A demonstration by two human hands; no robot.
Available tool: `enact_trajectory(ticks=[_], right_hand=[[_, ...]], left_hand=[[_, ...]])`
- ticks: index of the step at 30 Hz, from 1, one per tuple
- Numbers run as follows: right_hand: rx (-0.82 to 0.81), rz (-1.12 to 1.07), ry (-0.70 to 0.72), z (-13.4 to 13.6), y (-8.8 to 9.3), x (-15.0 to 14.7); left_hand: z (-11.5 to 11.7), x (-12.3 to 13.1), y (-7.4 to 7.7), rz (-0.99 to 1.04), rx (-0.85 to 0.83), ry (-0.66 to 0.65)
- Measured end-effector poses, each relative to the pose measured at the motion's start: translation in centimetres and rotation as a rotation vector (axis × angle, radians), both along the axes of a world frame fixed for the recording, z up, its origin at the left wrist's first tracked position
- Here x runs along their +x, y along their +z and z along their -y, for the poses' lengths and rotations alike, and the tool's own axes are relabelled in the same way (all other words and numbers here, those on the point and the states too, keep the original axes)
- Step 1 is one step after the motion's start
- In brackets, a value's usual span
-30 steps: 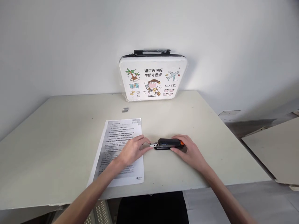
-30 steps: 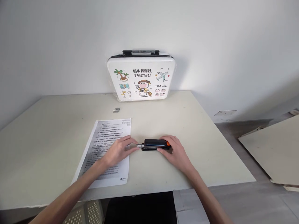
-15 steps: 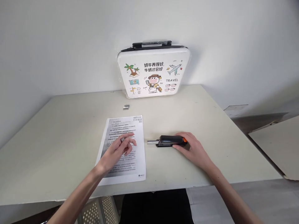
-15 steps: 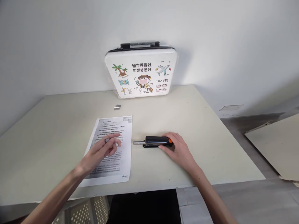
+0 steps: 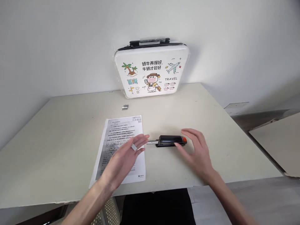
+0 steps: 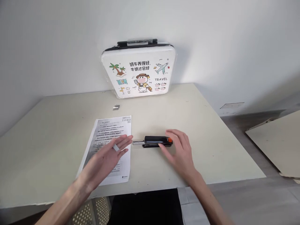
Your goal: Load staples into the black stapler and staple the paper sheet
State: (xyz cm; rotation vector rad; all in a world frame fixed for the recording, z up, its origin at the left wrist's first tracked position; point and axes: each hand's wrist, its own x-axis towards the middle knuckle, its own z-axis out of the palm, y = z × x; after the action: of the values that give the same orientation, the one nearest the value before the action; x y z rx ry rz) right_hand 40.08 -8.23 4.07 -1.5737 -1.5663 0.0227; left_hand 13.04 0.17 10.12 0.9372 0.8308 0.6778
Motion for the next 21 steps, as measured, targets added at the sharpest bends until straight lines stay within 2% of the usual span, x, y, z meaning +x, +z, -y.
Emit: enact_trajectory(ticks=[1, 3, 5, 9, 14, 18, 21], right_hand=[[0.111, 0.016, 0.000, 0.3, 0.7, -1.2], [0.190, 0.022, 0.101, 0.7, 2.0, -3.8], [0.146, 0.022, 0.174, 0.7, 3.0, -6.5], [0.124, -0.009, 0.144, -0.1, 3.7, -9.7], [0.123, 0.069, 0.160, -1.1, 3.8, -9.0], [0.007, 0.207, 0.135, -2.0, 4.1, -6.6], [-0.083, 0.344, 0.211, -2.8, 4.2, -5.7]], left_hand=[[0.6, 0.8, 0.2, 0.015, 0.032, -0.014], [1.7, 2.2, 0.8, 0.053, 0.069, -0.026], [2.7, 3.4, 1.2, 0.088, 0.066, -0.017], [4.1, 4.1, 1.6, 0.156, 0.023, 0.023], [4.0, 2.4, 0.2, 0.127, 0.068, 0.048], [1.8, -0.1, -1.4, -0.107, 0.361, 0.194], [-0.2, -1.5, -2.4, -0.309, 0.555, 0.224]])
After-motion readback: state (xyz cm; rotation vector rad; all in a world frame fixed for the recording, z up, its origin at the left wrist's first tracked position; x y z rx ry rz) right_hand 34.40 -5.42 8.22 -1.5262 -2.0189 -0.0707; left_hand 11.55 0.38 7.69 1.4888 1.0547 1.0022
